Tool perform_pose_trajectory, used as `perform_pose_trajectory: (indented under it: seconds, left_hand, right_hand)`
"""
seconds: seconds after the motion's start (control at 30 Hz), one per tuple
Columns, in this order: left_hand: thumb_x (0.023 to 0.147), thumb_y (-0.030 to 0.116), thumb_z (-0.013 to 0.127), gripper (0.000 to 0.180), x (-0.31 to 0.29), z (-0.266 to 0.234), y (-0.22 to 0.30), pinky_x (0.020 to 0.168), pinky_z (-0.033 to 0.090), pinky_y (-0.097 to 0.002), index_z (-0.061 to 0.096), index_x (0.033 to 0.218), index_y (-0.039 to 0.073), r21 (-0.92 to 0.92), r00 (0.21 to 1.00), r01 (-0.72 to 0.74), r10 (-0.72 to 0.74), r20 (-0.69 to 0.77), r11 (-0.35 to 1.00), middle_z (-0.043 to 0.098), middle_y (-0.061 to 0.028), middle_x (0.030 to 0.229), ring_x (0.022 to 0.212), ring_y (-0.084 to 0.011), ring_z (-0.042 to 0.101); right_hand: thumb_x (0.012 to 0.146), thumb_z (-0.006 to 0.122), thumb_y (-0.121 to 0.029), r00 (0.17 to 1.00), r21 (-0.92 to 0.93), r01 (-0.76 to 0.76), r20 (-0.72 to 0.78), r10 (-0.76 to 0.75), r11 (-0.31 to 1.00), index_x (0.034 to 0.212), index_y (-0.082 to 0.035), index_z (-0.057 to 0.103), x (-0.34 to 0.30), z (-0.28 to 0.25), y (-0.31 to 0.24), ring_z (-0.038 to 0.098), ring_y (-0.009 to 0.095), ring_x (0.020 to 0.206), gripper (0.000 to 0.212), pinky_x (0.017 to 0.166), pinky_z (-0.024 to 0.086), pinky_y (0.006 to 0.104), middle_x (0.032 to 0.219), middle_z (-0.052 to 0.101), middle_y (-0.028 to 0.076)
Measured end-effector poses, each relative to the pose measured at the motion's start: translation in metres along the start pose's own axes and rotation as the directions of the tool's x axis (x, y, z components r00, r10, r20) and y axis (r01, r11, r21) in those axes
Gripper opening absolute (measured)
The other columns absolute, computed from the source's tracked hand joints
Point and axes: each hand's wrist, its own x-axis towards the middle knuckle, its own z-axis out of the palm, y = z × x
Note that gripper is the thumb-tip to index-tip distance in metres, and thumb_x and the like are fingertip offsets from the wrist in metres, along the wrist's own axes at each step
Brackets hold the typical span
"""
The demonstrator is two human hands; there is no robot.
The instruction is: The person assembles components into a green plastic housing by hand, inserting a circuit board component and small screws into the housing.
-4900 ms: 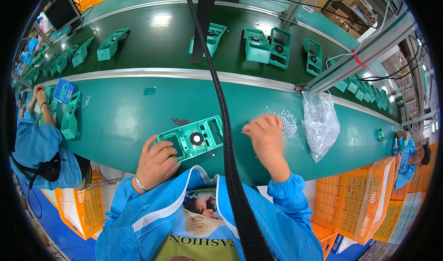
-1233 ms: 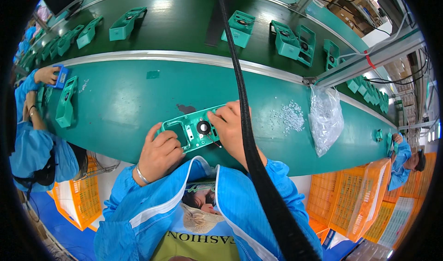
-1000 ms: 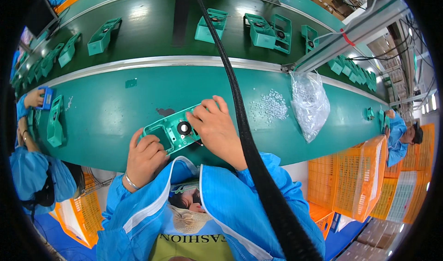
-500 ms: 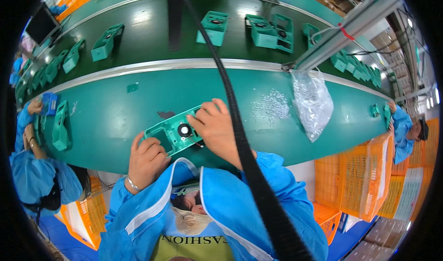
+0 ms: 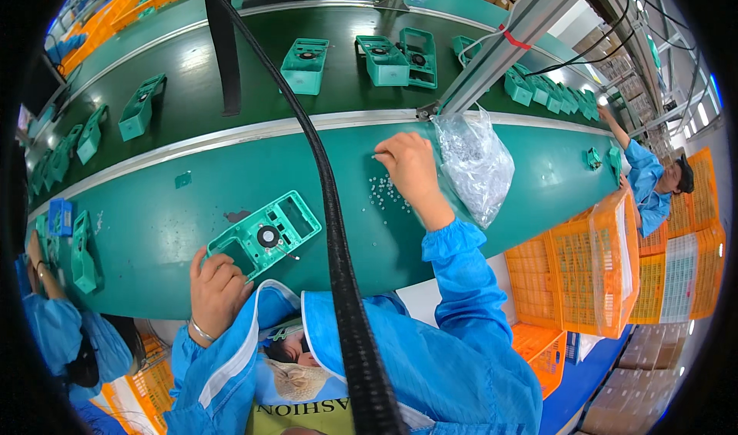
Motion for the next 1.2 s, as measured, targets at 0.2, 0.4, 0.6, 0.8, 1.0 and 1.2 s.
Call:
perform_pose_trajectory:
  seconds: [0.2, 0.4, 0.6, 0.8, 1.0, 1.2]
  left_hand:
    - [0.069, 0.013, 0.080, 0.023, -0.001, 0.000, 0.000, 0.110, 0.040, -0.0599, 0.061, 0.081, 0.010, 0.003, 1.000, 0.011, -0.011, 0.007, 1.000, 0.062, -0.0022, 0.087, 0.101, -0.0241, 0.063]
    - [0.069, 0.013, 0.080, 0.023, -0.002, -0.001, -0.001, 0.110, 0.040, -0.0593, 0.061, 0.082, 0.011, 0.004, 1.000, 0.014, -0.014, 0.014, 1.000, 0.062, -0.0020, 0.088, 0.102, -0.0238, 0.063]
    - [0.070, 0.013, 0.080, 0.022, -0.002, -0.001, 0.000, 0.110, 0.040, -0.0596, 0.061, 0.082, 0.010, 0.008, 1.000, 0.023, -0.024, 0.019, 1.000, 0.062, -0.0022, 0.088, 0.103, -0.0239, 0.063]
    - [0.066, 0.012, 0.081, 0.023, -0.002, 0.000, 0.001, 0.111, 0.039, -0.0592, 0.064, 0.081, 0.010, -0.009, 0.999, 0.039, -0.039, 0.012, 0.999, 0.062, -0.0026, 0.088, 0.103, -0.0260, 0.062]
    - [0.067, 0.013, 0.081, 0.022, -0.005, 0.001, -0.001, 0.111, 0.040, -0.0588, 0.063, 0.080, 0.011, 0.001, 0.999, 0.034, -0.034, 0.002, 0.999, 0.062, -0.0023, 0.089, 0.103, -0.0253, 0.062]
    - [0.068, 0.014, 0.081, 0.022, -0.006, 0.001, -0.002, 0.111, 0.040, -0.0589, 0.063, 0.080, 0.011, 0.009, 1.000, 0.021, -0.021, 0.021, 1.000, 0.062, -0.0020, 0.089, 0.104, -0.0244, 0.062]
  right_hand:
    - [0.081, 0.079, -0.016, 0.998, -0.074, 0.051, -0.038, -0.054, 0.996, 0.082, -0.012, 0.075, 0.007, 0.012, 0.001, 0.061, 0.026, 0.093, 0.006, 0.088, 0.041, 0.0413, 0.085, 0.069, 0.002]
    - [0.080, 0.080, -0.015, 0.995, -0.038, 0.088, -0.035, -0.089, 0.995, 0.081, -0.012, 0.076, 0.004, 0.011, -0.008, 0.061, 0.026, 0.093, 0.006, 0.094, 0.040, 0.0419, 0.083, 0.069, 0.001]
    - [0.080, 0.081, -0.011, 0.998, -0.025, 0.026, -0.054, -0.027, 0.999, 0.084, -0.011, 0.076, 0.000, 0.008, -0.001, 0.062, 0.025, 0.095, 0.007, 0.094, 0.041, 0.0410, 0.086, 0.070, 0.001]
    - [0.080, 0.080, -0.011, 0.998, -0.023, 0.055, -0.033, -0.056, 0.998, 0.085, -0.011, 0.076, -0.001, 0.012, -0.002, 0.062, 0.025, 0.096, 0.007, 0.094, 0.042, 0.0411, 0.087, 0.070, 0.001]
    - [0.076, 0.081, -0.010, 0.984, -0.122, 0.160, -0.057, -0.168, 0.979, 0.082, -0.012, 0.074, 0.001, 0.012, -0.013, 0.062, 0.025, 0.098, 0.009, 0.096, 0.042, 0.0432, 0.085, 0.067, 0.000]
    - [0.073, 0.083, -0.011, 0.967, -0.207, 0.198, -0.120, -0.225, 0.958, 0.080, -0.013, 0.076, 0.001, 0.007, -0.016, 0.061, 0.024, 0.099, 0.010, 0.099, 0.041, 0.0442, 0.084, 0.067, -0.002]
